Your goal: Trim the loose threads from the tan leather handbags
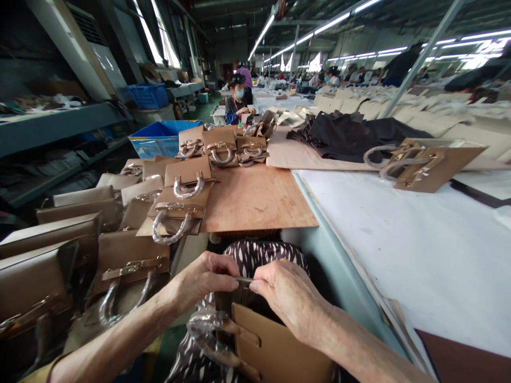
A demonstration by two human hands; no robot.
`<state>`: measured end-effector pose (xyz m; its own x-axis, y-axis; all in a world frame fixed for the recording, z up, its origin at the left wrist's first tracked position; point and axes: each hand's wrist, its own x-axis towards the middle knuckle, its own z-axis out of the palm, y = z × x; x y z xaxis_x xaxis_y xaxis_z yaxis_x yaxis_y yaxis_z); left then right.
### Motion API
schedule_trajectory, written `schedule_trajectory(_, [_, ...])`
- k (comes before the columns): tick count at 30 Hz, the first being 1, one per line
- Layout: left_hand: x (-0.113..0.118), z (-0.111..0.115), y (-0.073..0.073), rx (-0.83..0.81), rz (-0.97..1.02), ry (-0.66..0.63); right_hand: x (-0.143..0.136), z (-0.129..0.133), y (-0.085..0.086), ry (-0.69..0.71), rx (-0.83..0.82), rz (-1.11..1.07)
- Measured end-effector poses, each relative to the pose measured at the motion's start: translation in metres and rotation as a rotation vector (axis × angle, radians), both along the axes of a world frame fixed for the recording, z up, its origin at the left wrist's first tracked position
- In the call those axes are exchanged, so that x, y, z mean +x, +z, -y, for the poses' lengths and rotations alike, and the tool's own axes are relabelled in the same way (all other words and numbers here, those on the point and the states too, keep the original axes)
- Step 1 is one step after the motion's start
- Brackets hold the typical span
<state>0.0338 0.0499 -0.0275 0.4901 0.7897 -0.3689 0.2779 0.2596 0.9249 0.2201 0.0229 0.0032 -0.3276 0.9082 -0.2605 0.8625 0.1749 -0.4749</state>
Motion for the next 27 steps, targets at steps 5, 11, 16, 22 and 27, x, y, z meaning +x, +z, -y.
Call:
schedule_trajectory(5, [0.002,0.003,0.002,0.009,-0.021,0.017,0.003,0.000,-0.003,0.019,0.003,-0.015])
schedule_trajectory(11, [0.006,0.009,0.006,0.286,-0.117,0.027,0.002,-0.003,-0.005,0.160,0.052,-0.065])
schedule_trajectory(16, [0.008,0.011,0.002,0.314,-0.048,0.044,-0.009,-0.005,0.002,0.162,0.003,-0.076])
schedule_trajectory(22, [0.004,0.015,0.000,0.311,-0.018,0.050,-0.015,-0.004,0.006,0.099,-0.036,-0.098])
schedule_trajectory(27, [-0.001,0.013,0.002,0.195,0.001,0.043,-0.018,-0.004,0.004,0.090,-0.031,-0.074])
